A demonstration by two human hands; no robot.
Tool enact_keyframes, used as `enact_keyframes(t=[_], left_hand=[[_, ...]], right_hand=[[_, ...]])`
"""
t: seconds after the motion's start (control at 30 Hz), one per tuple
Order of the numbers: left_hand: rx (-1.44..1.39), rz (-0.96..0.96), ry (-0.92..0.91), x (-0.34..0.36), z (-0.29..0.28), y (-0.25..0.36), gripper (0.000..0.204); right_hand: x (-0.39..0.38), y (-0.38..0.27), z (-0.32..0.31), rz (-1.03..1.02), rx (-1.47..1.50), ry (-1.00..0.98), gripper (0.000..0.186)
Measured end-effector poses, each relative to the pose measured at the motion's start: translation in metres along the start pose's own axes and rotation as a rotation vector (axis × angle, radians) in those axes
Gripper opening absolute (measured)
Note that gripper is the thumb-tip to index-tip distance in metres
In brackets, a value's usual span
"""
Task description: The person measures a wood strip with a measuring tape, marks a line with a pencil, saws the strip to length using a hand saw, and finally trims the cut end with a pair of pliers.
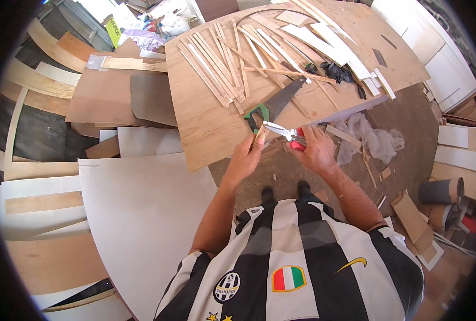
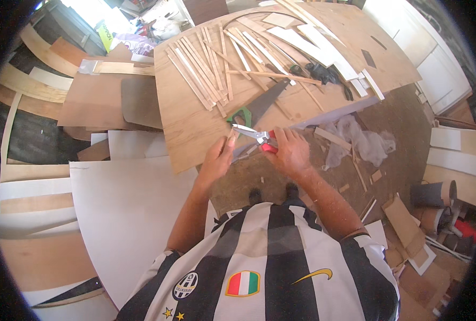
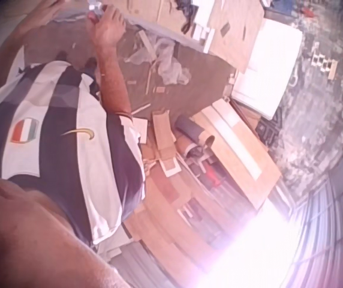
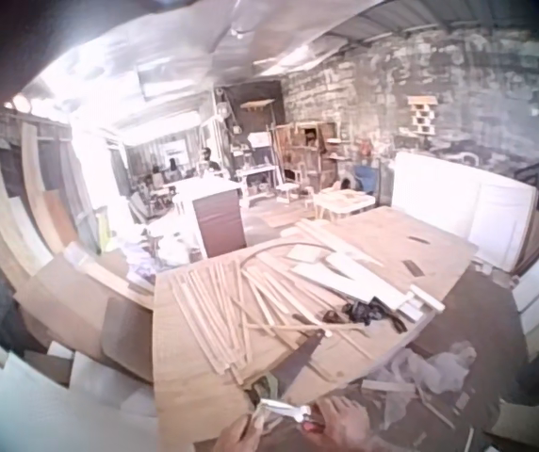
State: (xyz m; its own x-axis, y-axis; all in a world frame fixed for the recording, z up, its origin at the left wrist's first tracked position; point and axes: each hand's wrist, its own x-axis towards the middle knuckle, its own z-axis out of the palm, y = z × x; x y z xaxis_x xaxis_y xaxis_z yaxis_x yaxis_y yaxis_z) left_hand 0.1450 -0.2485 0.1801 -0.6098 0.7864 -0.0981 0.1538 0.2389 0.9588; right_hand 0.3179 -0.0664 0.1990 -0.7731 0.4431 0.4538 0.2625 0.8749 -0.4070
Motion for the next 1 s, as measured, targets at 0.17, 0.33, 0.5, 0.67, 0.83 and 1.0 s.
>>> enact_keyframes(t=[0.17, 0.33, 0.5, 0.67, 0.83, 1.0], left_hand=[[0.051, 0.023, -0.005, 0.010, 0.029, 0.007, 0.045], [0.055, 0.120, -0.029, 0.032, 0.070, 0.021, 0.042], [0.015, -0.038, -0.142, 0.047, 0.109, 0.039, 0.041], [0.146, 0.150, -0.198, 0.061, 0.140, 0.045, 0.043], [0.202, 0.128, -0.273, 0.066, 0.166, 0.072, 0.044], [0.285, 0.159, -0.302, 0.078, 0.193, 0.087, 0.047]], right_hand=[[-0.011, 0.033, -0.007, 0.094, 0.036, -0.071, 0.049], [-0.020, 0.070, -0.035, 0.339, 0.212, -0.059, 0.055], [-0.035, 0.095, -0.064, 0.283, 0.158, -0.073, 0.057], [-0.049, 0.118, -0.084, 0.280, 0.169, -0.056, 0.058], [-0.061, 0.132, -0.103, 0.262, -0.038, 0.039, 0.051], [-0.075, 0.155, -0.100, 0.432, 0.004, 0.058, 0.049]])
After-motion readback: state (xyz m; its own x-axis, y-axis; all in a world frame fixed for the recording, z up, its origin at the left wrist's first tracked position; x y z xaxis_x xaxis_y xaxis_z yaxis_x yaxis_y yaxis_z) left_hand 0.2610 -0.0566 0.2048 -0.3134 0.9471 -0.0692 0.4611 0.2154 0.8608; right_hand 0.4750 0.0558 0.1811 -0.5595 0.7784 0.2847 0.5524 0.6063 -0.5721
